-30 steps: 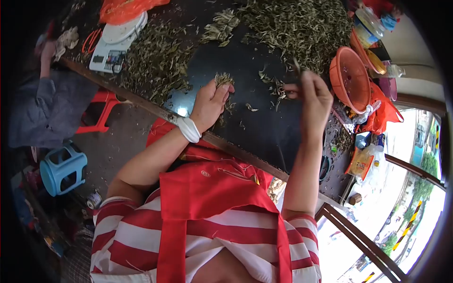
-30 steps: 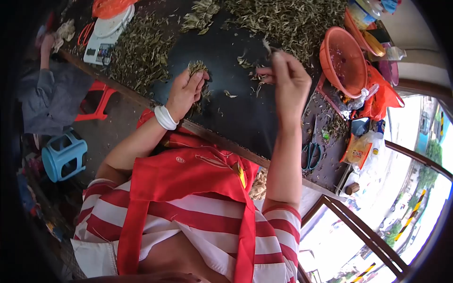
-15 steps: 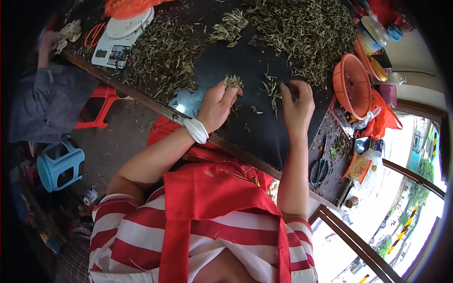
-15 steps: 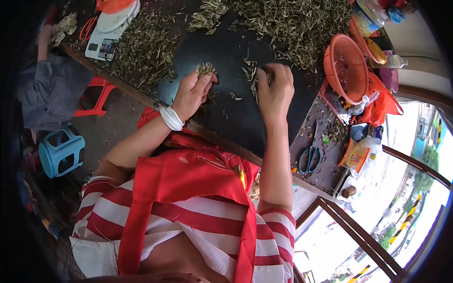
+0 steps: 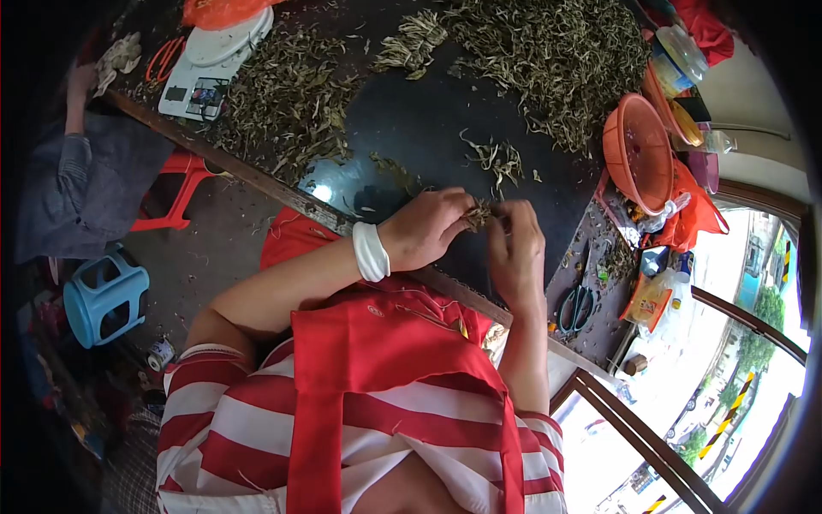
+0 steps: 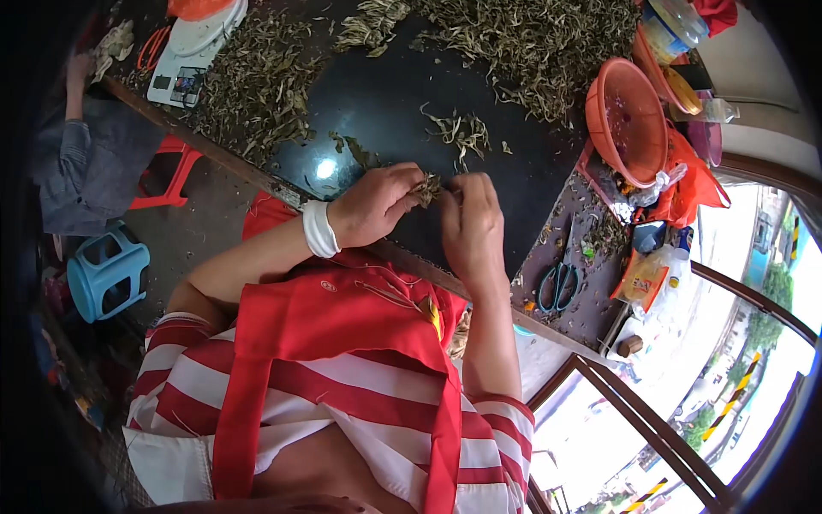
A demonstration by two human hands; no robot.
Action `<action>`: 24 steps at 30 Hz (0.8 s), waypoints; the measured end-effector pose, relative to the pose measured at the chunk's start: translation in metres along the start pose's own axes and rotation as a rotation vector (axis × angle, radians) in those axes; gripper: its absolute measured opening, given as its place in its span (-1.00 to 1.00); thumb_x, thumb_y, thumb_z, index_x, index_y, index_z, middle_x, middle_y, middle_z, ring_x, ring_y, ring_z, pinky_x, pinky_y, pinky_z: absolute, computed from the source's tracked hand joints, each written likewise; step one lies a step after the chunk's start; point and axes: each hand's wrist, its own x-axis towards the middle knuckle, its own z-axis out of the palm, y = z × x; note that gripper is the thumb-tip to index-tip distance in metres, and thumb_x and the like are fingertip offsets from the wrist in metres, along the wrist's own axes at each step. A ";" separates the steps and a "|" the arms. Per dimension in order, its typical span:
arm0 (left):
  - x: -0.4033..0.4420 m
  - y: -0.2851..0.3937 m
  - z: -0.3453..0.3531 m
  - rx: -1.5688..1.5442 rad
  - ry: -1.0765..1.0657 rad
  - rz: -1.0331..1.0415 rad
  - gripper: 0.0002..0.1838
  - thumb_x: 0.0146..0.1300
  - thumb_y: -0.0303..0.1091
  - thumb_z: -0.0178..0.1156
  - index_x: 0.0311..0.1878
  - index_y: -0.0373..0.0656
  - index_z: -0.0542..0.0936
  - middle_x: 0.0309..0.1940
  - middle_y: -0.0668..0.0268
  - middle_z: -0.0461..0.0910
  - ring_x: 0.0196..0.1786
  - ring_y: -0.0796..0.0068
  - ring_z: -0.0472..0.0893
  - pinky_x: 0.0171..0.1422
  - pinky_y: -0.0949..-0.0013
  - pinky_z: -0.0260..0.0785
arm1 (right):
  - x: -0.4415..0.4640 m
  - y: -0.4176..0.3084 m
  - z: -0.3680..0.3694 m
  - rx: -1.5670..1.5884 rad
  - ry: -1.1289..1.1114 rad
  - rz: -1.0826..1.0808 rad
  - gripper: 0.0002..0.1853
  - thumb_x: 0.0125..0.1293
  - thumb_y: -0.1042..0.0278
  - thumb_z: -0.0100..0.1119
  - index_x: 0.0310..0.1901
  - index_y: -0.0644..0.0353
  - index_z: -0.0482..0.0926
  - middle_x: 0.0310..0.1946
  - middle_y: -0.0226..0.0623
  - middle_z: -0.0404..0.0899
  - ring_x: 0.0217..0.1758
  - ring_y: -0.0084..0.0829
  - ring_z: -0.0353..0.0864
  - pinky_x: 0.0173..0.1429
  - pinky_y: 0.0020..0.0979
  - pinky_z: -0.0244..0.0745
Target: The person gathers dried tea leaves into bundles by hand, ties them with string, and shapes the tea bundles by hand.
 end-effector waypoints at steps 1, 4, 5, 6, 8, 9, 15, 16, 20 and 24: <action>-0.002 0.000 0.000 0.007 -0.080 -0.033 -0.90 0.32 -0.52 0.02 -0.17 -0.29 0.51 -0.31 0.20 0.56 -0.50 0.37 0.54 -0.34 0.32 0.40 | -0.004 -0.001 -0.001 0.001 -0.002 0.065 -0.91 0.22 0.56 0.13 -0.24 0.28 0.51 -0.37 -0.17 0.54 -0.40 -0.16 0.51 -0.28 -0.28 0.43; 0.000 0.006 -0.007 -0.083 -0.007 -0.220 -0.88 0.34 -0.53 0.00 -0.15 -0.29 0.52 -0.26 0.22 0.57 -0.46 0.44 0.54 -0.35 0.39 0.39 | -0.007 0.012 0.007 0.076 -0.022 0.144 -0.89 0.21 0.57 0.14 -0.21 0.29 0.53 -0.39 -0.21 0.55 -0.44 -0.27 0.48 -0.30 -0.34 0.41; 0.002 0.009 -0.010 -0.125 0.040 -0.316 -0.87 0.35 -0.53 0.00 -0.14 -0.29 0.53 -0.24 0.23 0.58 -0.44 0.47 0.54 -0.35 0.43 0.38 | -0.006 0.016 0.012 0.114 -0.038 0.175 -0.88 0.20 0.58 0.15 -0.20 0.29 0.53 -0.41 -0.23 0.55 -0.45 -0.32 0.46 -0.31 -0.37 0.40; 0.002 0.010 -0.014 -0.164 0.090 -0.415 -0.86 0.36 -0.53 -0.01 -0.13 -0.29 0.54 -0.22 0.24 0.58 -0.43 0.51 0.54 -0.35 0.46 0.37 | -0.005 0.017 0.015 0.154 -0.060 0.204 -0.86 0.20 0.58 0.15 -0.19 0.29 0.54 -0.42 -0.25 0.55 -0.47 -0.37 0.45 -0.32 -0.40 0.38; 0.002 0.016 -0.019 -0.200 0.019 -0.484 -0.85 0.37 -0.51 -0.01 -0.13 -0.29 0.54 -0.24 0.25 0.58 -0.43 0.52 0.53 -0.36 0.47 0.36 | -0.005 0.009 0.016 0.146 -0.078 0.127 -0.88 0.20 0.57 0.16 -0.21 0.29 0.54 -0.42 -0.23 0.55 -0.48 -0.34 0.46 -0.33 -0.38 0.39; 0.006 0.018 -0.021 -0.245 -0.060 -0.538 -0.85 0.38 -0.50 -0.02 -0.13 -0.29 0.55 -0.26 0.27 0.58 -0.44 0.53 0.52 -0.37 0.48 0.35 | -0.003 0.002 0.014 0.126 -0.079 0.051 -0.90 0.20 0.56 0.16 -0.23 0.29 0.54 -0.41 -0.21 0.55 -0.48 -0.31 0.47 -0.35 -0.36 0.40; 0.015 0.009 -0.029 -0.537 -0.328 -0.730 -0.80 0.42 -0.39 -0.03 -0.20 -0.24 0.57 -0.41 0.33 0.55 -0.51 0.58 0.43 -0.43 0.49 0.29 | 0.011 0.004 0.002 0.155 -0.017 0.035 -0.94 0.17 0.53 0.21 -0.32 0.28 0.57 -0.40 -0.19 0.55 -0.49 -0.27 0.49 -0.36 -0.34 0.41; 0.015 0.008 -0.030 -0.596 -0.358 -0.764 -0.79 0.43 -0.36 -0.04 -0.22 -0.22 0.57 -0.45 0.35 0.54 -0.53 0.59 0.41 -0.44 0.48 0.27 | 0.018 0.008 0.005 0.211 0.038 0.083 -0.96 0.16 0.54 0.21 -0.33 0.27 0.58 -0.39 -0.19 0.55 -0.49 -0.27 0.48 -0.35 -0.35 0.41; 0.003 -0.004 -0.023 -0.628 -0.085 -0.564 -0.77 0.47 -0.35 -0.05 -0.17 -0.24 0.58 -0.39 0.34 0.55 -0.45 0.58 0.44 -0.37 0.51 0.32 | 0.052 0.029 0.036 -0.395 0.415 -0.204 -0.96 0.21 0.53 0.17 -0.30 0.28 0.57 -0.41 -0.22 0.54 -0.49 -0.33 0.46 -0.35 -0.37 0.40; 0.005 -0.001 -0.023 -0.558 0.044 -0.479 -0.75 0.49 -0.33 -0.04 -0.15 -0.25 0.58 -0.38 0.34 0.54 -0.42 0.59 0.44 -0.32 0.53 0.32 | 0.057 0.034 0.040 -0.382 0.542 -0.303 -0.94 0.27 0.51 0.11 -0.26 0.28 0.54 -0.42 -0.23 0.53 -0.49 -0.36 0.45 -0.35 -0.38 0.40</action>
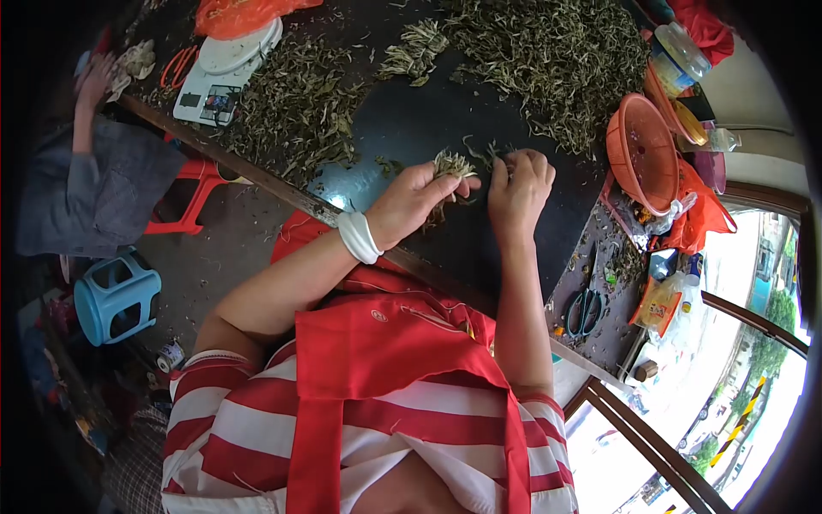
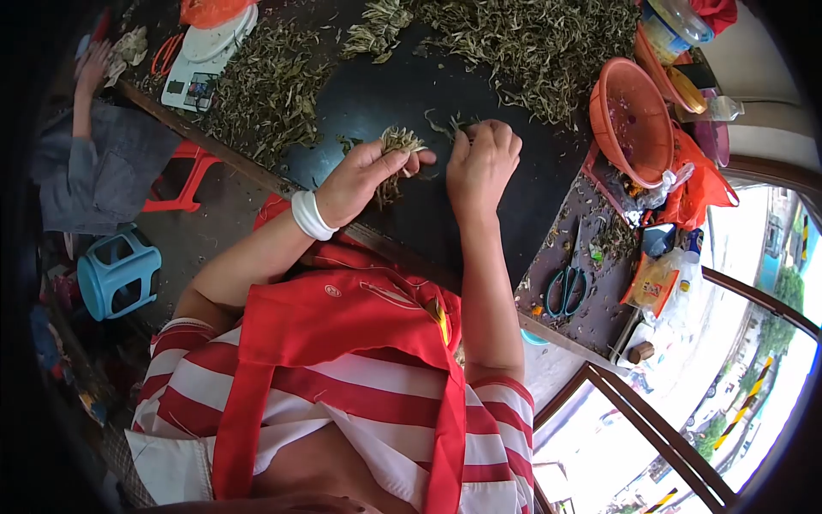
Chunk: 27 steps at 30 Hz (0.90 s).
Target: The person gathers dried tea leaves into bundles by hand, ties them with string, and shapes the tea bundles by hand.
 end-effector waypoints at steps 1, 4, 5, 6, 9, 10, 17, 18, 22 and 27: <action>0.000 0.001 0.001 0.028 0.033 0.013 -0.75 0.49 -0.32 -0.04 -0.15 -0.25 0.58 -0.38 0.34 0.54 -0.41 0.60 0.43 -0.31 0.53 0.31 | 0.001 0.000 0.001 0.106 0.005 0.023 -0.93 0.29 0.51 0.08 -0.24 0.29 0.53 -0.42 -0.23 0.53 -0.48 -0.37 0.45 -0.35 -0.38 0.40; -0.002 -0.002 0.014 -0.054 0.080 -0.047 -0.74 0.49 -0.30 -0.04 -0.14 -0.25 0.58 -0.38 0.33 0.54 -0.40 0.60 0.43 -0.29 0.54 0.31 | -0.011 -0.002 -0.010 0.313 -0.078 0.201 -0.92 0.32 0.50 0.06 -0.21 0.29 0.50 -0.43 -0.22 0.53 -0.49 -0.36 0.44 -0.35 -0.37 0.40; 0.000 -0.002 0.021 -0.152 0.087 -0.101 -0.74 0.49 -0.29 -0.03 -0.13 -0.25 0.59 -0.37 0.33 0.54 -0.39 0.60 0.43 -0.27 0.54 0.31 | -0.016 -0.003 -0.017 0.416 -0.141 0.352 -0.92 0.32 0.50 0.05 -0.20 0.30 0.49 -0.43 -0.21 0.53 -0.50 -0.35 0.44 -0.36 -0.36 0.40; 0.002 -0.002 0.027 -0.246 0.092 -0.156 -0.73 0.49 -0.28 -0.03 -0.12 -0.25 0.59 -0.36 0.32 0.55 -0.38 0.60 0.44 -0.26 0.55 0.31 | -0.021 -0.005 -0.025 0.519 -0.198 0.506 -0.92 0.33 0.50 0.05 -0.19 0.30 0.48 -0.43 -0.20 0.53 -0.50 -0.34 0.44 -0.36 -0.36 0.40; 0.005 -0.004 0.035 -0.247 0.085 -0.202 -0.73 0.49 -0.28 -0.03 -0.10 -0.25 0.59 -0.35 0.31 0.56 -0.37 0.60 0.45 -0.23 0.55 0.33 | -0.025 -0.019 -0.043 0.558 -0.274 0.708 -0.91 0.31 0.55 0.06 -0.17 0.30 0.45 -0.39 -0.11 0.57 -0.49 -0.27 0.51 -0.34 -0.33 0.44; 0.003 -0.007 0.037 -0.152 0.077 -0.203 -0.73 0.49 -0.28 -0.04 -0.09 -0.25 0.58 -0.34 0.29 0.56 -0.37 0.59 0.45 -0.21 0.54 0.34 | -0.026 -0.029 -0.047 0.556 -0.276 0.716 -0.91 0.31 0.55 0.06 -0.17 0.30 0.45 -0.39 -0.11 0.57 -0.49 -0.27 0.51 -0.34 -0.33 0.44; 0.003 -0.022 0.021 -0.539 0.248 -0.116 -0.75 0.48 -0.27 0.01 -0.09 -0.26 0.56 -0.39 0.37 0.51 -0.42 0.63 0.37 -0.26 0.57 0.26 | -0.024 -0.045 -0.049 0.750 -0.414 0.291 -0.85 0.22 0.57 0.15 -0.16 0.26 0.55 -0.22 -0.15 0.64 -0.25 -0.21 0.61 -0.20 -0.35 0.49; 0.005 -0.021 0.019 -0.537 0.254 -0.109 -0.75 0.48 -0.27 0.01 -0.09 -0.26 0.56 -0.39 0.37 0.51 -0.42 0.63 0.37 -0.26 0.57 0.26 | -0.023 -0.025 -0.045 0.569 -0.285 0.222 -0.85 0.22 0.54 0.16 -0.17 0.27 0.57 -0.21 -0.16 0.64 -0.22 -0.25 0.62 -0.19 -0.39 0.48; 0.008 -0.018 0.025 -0.518 0.303 -0.154 -0.74 0.49 -0.24 -0.05 -0.13 -0.22 0.55 -0.42 0.41 0.45 -0.42 0.61 0.34 -0.28 0.52 0.33 | -0.006 0.026 -0.011 -0.175 -0.095 0.131 -0.86 0.23 0.47 0.20 -0.18 0.26 0.60 -0.23 -0.21 0.65 -0.23 -0.32 0.59 -0.14 -0.41 0.47; 0.003 -0.020 0.010 -0.560 0.176 -0.299 -0.74 0.48 -0.26 -0.02 -0.15 -0.26 0.53 -0.47 0.40 0.40 -0.47 0.63 0.29 -0.32 0.52 0.35 | 0.013 0.013 -0.048 0.443 -0.266 0.886 -0.84 0.23 0.41 0.23 -0.18 0.24 0.60 -0.20 -0.21 0.62 -0.16 -0.26 0.55 -0.02 -0.34 0.45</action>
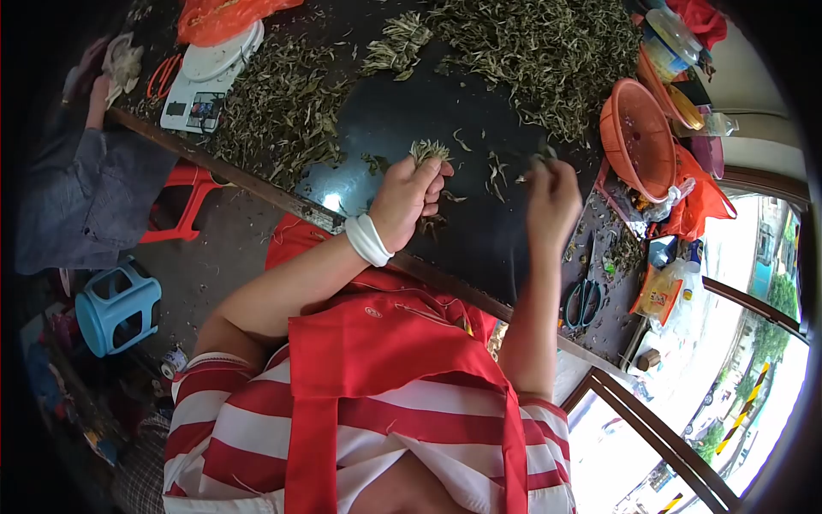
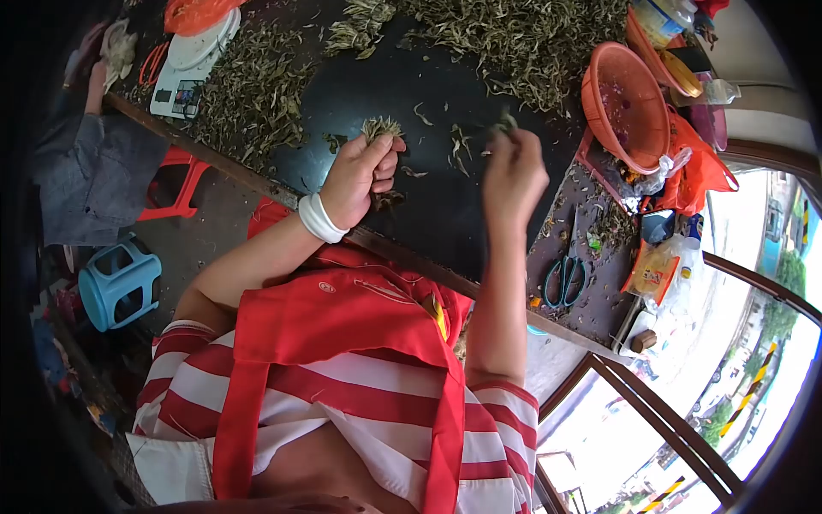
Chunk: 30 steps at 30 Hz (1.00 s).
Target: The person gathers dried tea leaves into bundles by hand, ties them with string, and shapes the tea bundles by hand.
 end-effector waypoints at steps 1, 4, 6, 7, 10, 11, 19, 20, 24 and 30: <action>-0.003 0.002 -0.003 0.000 0.004 -0.003 -0.74 0.48 -0.26 -0.02 -0.15 -0.26 0.53 -0.47 0.40 0.40 -0.47 0.63 0.29 -0.32 0.52 0.35 | -0.003 0.004 -0.004 0.000 -0.003 0.004 -0.84 0.23 0.41 0.23 -0.18 0.24 0.60 -0.20 -0.21 0.62 -0.16 -0.26 0.55 -0.02 -0.34 0.45; -0.012 0.010 0.000 0.163 -0.141 -0.116 -0.76 0.48 -0.27 0.01 -0.16 -0.26 0.53 -0.46 0.38 0.41 -0.43 0.62 0.31 -0.34 0.55 0.31 | -0.008 0.031 -0.029 0.117 0.026 0.049 -0.82 0.22 0.38 0.26 -0.17 0.22 0.61 -0.15 -0.20 0.60 -0.10 -0.19 0.51 0.06 -0.29 0.41; -0.013 0.004 0.003 0.204 -0.194 -0.163 -0.77 0.48 -0.27 0.02 -0.16 -0.26 0.53 -0.45 0.37 0.42 -0.42 0.62 0.32 -0.35 0.56 0.30 | -0.013 0.046 -0.035 0.141 0.039 0.071 -0.82 0.21 0.37 0.27 -0.17 0.21 0.61 -0.13 -0.20 0.59 -0.08 -0.17 0.50 0.09 -0.28 0.40; -0.012 -0.004 0.006 0.238 -0.168 -0.091 -0.76 0.48 -0.27 0.01 -0.17 -0.26 0.53 -0.46 0.36 0.43 -0.44 0.61 0.33 -0.36 0.55 0.31 | -0.016 0.054 -0.034 -0.006 0.087 -0.062 -0.82 0.21 0.36 0.28 -0.18 0.21 0.61 -0.12 -0.19 0.58 -0.06 -0.16 0.50 0.09 -0.27 0.39; -0.005 -0.016 0.014 0.361 -0.097 0.152 -0.74 0.46 -0.24 0.01 -0.19 -0.27 0.52 -0.48 0.36 0.47 -0.50 0.60 0.36 -0.40 0.53 0.33 | -0.021 0.065 -0.026 -0.427 0.237 -0.476 -0.82 0.20 0.35 0.29 -0.20 0.21 0.60 -0.07 -0.19 0.56 -0.03 -0.16 0.48 0.10 -0.27 0.38; -0.003 -0.016 0.015 0.359 -0.095 0.160 -0.74 0.46 -0.24 0.01 -0.19 -0.27 0.52 -0.48 0.36 0.47 -0.50 0.60 0.36 -0.40 0.53 0.33 | -0.021 0.057 -0.021 -0.381 0.242 -0.484 -0.83 0.20 0.37 0.29 -0.21 0.20 0.59 -0.09 -0.20 0.55 -0.04 -0.16 0.48 0.10 -0.26 0.38; -0.012 0.000 0.030 0.372 0.112 0.058 -0.74 0.47 -0.29 0.00 -0.13 -0.33 0.53 -0.31 0.17 0.60 -0.43 0.48 0.50 -0.30 0.49 0.43 | -0.035 0.016 0.031 -0.220 0.071 -0.401 -0.89 0.21 0.42 0.26 -0.24 0.21 0.58 -0.25 -0.17 0.58 -0.19 -0.18 0.52 -0.05 -0.27 0.44; -0.015 -0.001 0.030 0.396 0.165 0.018 -0.74 0.47 -0.29 0.00 -0.11 -0.34 0.53 -0.27 0.13 0.61 -0.41 0.46 0.52 -0.27 0.47 0.45 | -0.040 0.016 0.033 -0.134 0.016 -0.326 -0.89 0.21 0.43 0.25 -0.24 0.20 0.58 -0.27 -0.17 0.58 -0.22 -0.18 0.53 -0.08 -0.28 0.45; -0.015 -0.010 0.030 0.603 0.095 0.063 -0.75 0.47 -0.31 0.00 -0.13 -0.33 0.53 -0.26 0.12 0.61 -0.42 0.46 0.53 -0.25 0.44 0.48 | -0.071 0.014 0.041 0.032 -0.063 -0.332 -0.90 0.23 0.45 0.22 -0.23 0.21 0.58 -0.32 -0.16 0.58 -0.28 -0.17 0.53 -0.14 -0.28 0.46; -0.008 -0.013 0.038 0.026 0.114 0.096 -0.75 0.45 -0.33 -0.02 -0.16 -0.36 0.52 -0.40 0.20 0.60 -0.49 0.49 0.53 -0.33 0.48 0.48 | -0.048 0.027 0.020 0.057 -0.030 -0.306 -0.92 0.23 0.46 0.19 -0.25 0.22 0.59 -0.33 -0.17 0.58 -0.30 -0.15 0.53 -0.17 -0.27 0.45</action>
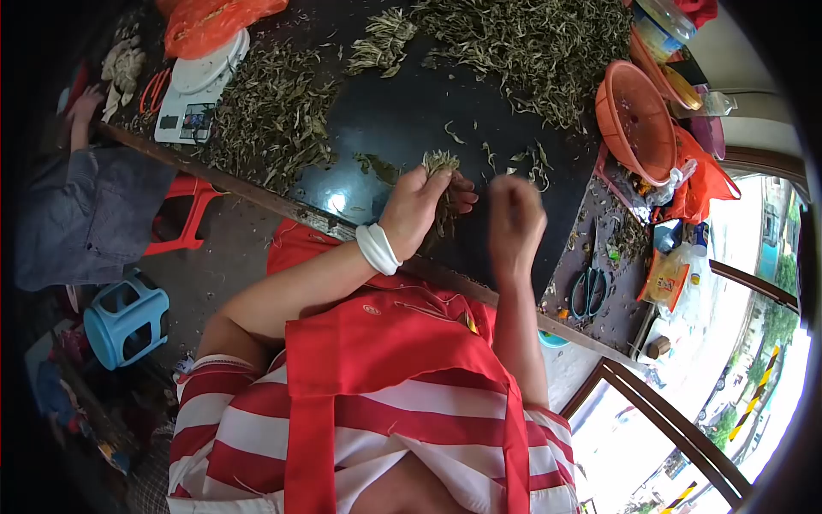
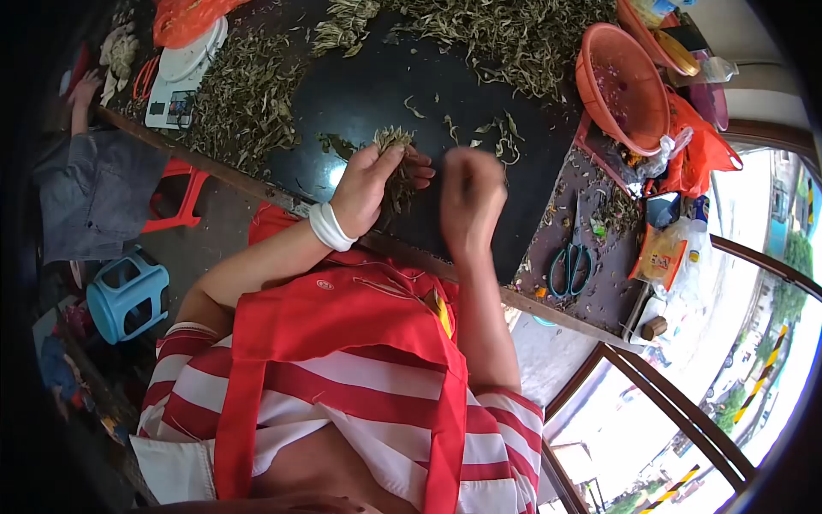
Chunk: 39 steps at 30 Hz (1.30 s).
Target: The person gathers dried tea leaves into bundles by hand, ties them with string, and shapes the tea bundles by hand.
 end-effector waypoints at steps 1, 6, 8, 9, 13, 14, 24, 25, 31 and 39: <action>0.000 -0.001 0.000 0.004 -0.006 -0.004 -0.75 0.45 -0.33 -0.02 -0.16 -0.36 0.52 -0.40 0.20 0.60 -0.49 0.49 0.53 -0.33 0.48 0.48 | 0.013 0.008 0.002 -0.269 0.103 -0.179 -0.92 0.21 0.46 0.20 -0.28 0.23 0.59 -0.35 -0.17 0.57 -0.32 -0.16 0.52 -0.20 -0.27 0.45; 0.007 -0.001 -0.004 0.124 0.085 -0.015 -0.75 0.45 -0.34 -0.02 -0.12 -0.37 0.51 -0.39 0.21 0.60 -0.41 0.48 0.57 -0.22 0.46 0.51 | 0.027 0.010 0.023 -0.379 0.006 -0.236 -0.88 0.20 0.46 0.25 -0.25 0.28 0.62 -0.41 -0.22 0.55 -0.39 -0.32 0.50 -0.25 -0.38 0.46; 0.008 -0.003 -0.011 0.337 0.014 0.049 -0.75 0.45 -0.34 -0.02 -0.11 -0.37 0.50 -0.35 0.20 0.60 -0.38 0.48 0.57 -0.19 0.44 0.52 | 0.011 -0.011 0.024 -0.189 -0.053 -0.110 -0.89 0.20 0.46 0.25 -0.25 0.28 0.62 -0.38 -0.23 0.57 -0.36 -0.33 0.51 -0.23 -0.39 0.46; 0.007 -0.005 -0.014 0.442 -0.018 0.075 -0.76 0.45 -0.34 -0.02 -0.10 -0.37 0.50 -0.34 0.19 0.60 -0.36 0.48 0.57 -0.17 0.44 0.52 | 0.003 -0.018 0.025 -0.045 -0.065 0.001 -0.89 0.21 0.47 0.24 -0.25 0.28 0.61 -0.35 -0.24 0.59 -0.33 -0.36 0.53 -0.21 -0.41 0.46; 0.004 -0.011 -0.004 0.351 -0.072 0.071 -0.76 0.46 -0.34 -0.02 -0.10 -0.35 0.50 -0.31 0.18 0.59 -0.36 0.49 0.55 -0.16 0.43 0.51 | -0.010 -0.009 -0.001 0.087 -0.126 -0.017 -0.90 0.23 0.50 0.22 -0.23 0.28 0.61 -0.26 -0.27 0.63 -0.26 -0.43 0.56 -0.15 -0.46 0.45; 0.004 -0.013 0.001 0.243 -0.077 0.060 -0.76 0.46 -0.34 -0.02 -0.11 -0.35 0.50 -0.31 0.18 0.58 -0.36 0.49 0.54 -0.16 0.43 0.51 | -0.006 0.006 -0.013 0.017 0.023 -0.090 -0.90 0.22 0.49 0.21 -0.24 0.25 0.62 -0.30 -0.22 0.60 -0.29 -0.33 0.53 -0.17 -0.39 0.44; 0.000 -0.015 0.011 0.192 -0.162 -0.034 -0.75 0.49 -0.31 -0.01 -0.08 -0.33 0.52 -0.23 0.20 0.58 -0.27 0.48 0.52 -0.09 0.41 0.48 | 0.038 0.066 -0.050 -0.599 0.136 -0.126 -0.84 0.24 0.38 0.16 -0.21 0.26 0.58 -0.26 -0.11 0.56 -0.23 -0.13 0.47 -0.06 -0.22 0.43; 0.001 -0.014 0.013 0.170 -0.131 -0.022 -0.75 0.50 -0.30 -0.01 -0.08 -0.32 0.52 -0.24 0.20 0.58 -0.27 0.48 0.53 -0.08 0.42 0.47 | 0.039 0.065 -0.047 -0.562 0.120 -0.121 -0.84 0.24 0.39 0.16 -0.20 0.27 0.57 -0.27 -0.12 0.56 -0.24 -0.13 0.47 -0.06 -0.21 0.43; 0.001 -0.020 0.029 0.042 -0.121 -0.079 -0.75 0.48 -0.33 -0.03 -0.10 -0.35 0.51 -0.21 0.13 0.62 -0.24 0.47 0.58 -0.13 0.50 0.48 | -0.010 -0.021 -0.025 0.055 0.087 0.219 -0.93 0.29 0.48 0.15 -0.23 0.26 0.53 -0.29 -0.18 0.57 -0.22 -0.25 0.50 -0.07 -0.33 0.43; 0.008 -0.013 0.018 -0.051 -0.188 0.055 -0.70 0.52 -0.26 -0.06 0.05 -0.30 0.51 -0.11 0.20 0.61 -0.08 0.50 0.54 0.14 0.46 0.36 | -0.022 -0.008 0.009 -0.035 0.193 -0.344 -0.83 0.34 0.47 0.16 -0.06 0.26 0.60 -0.33 -0.28 0.58 -0.27 -0.45 0.52 -0.07 -0.50 0.43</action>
